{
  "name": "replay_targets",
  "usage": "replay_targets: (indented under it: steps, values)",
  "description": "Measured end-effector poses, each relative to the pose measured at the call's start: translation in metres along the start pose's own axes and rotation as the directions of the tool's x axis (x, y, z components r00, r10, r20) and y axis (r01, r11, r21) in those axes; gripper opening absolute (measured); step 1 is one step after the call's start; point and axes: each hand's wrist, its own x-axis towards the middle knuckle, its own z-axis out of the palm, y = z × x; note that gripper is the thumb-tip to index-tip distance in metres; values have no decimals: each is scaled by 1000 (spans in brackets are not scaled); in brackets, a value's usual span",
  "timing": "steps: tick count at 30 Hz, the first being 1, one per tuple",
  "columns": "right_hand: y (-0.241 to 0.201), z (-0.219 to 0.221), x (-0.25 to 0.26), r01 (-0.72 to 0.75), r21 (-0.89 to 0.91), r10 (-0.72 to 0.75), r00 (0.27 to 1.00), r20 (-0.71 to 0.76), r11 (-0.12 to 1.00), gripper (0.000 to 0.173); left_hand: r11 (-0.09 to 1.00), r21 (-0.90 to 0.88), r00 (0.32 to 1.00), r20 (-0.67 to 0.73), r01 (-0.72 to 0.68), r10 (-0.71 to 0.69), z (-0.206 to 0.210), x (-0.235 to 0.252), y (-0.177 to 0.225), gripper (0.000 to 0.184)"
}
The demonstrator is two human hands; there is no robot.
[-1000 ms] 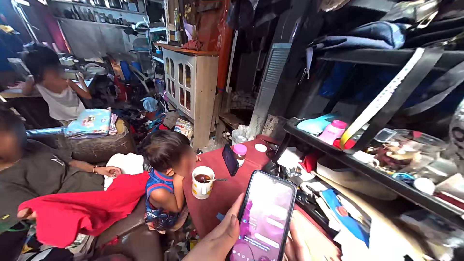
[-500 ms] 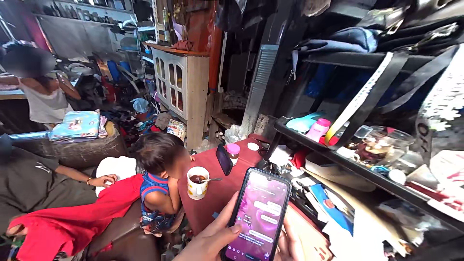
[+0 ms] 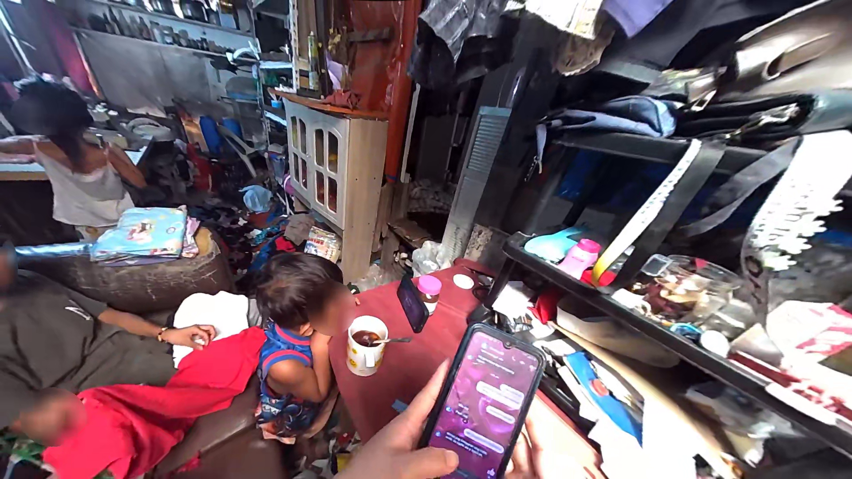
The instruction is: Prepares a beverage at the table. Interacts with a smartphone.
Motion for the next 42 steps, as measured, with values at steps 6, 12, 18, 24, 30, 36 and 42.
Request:
replay_targets:
  steps: [6,12,18,24,30,36,42]
  values:
    - [1,-4,0,-27,-10,27,999,-33,1000,96,999,27,999,-17,31,-31,-2,5,-7,97]
    - [-3,-9,-2,-11,40,11,1000,-13,999,94,1000,6,1000,-20,18,-18,5,7,-8,97]
    - [0,-12,-2,-1,57,2,1000,-19,998,96,1000,-6,999,36,-14,14,6,8,-9,94]
    - [-4,-13,-4,-40,39,40,999,-2,998,96,1000,-4,1000,12,-5,5,6,7,-11,93]
    - [-1,-18,-5,-14,12,14,1000,-1,1000,97,1000,-14,1000,-30,-2,2,9,4,-16,94]
    - [-3,-13,-5,-3,-4,3,1000,-27,1000,98,999,-33,1000,15,-21,21,11,4,-14,96]
    - [1,-20,-6,2,102,-5,1000,23,995,93,999,-46,998,45,-30,32,9,3,-13,95]
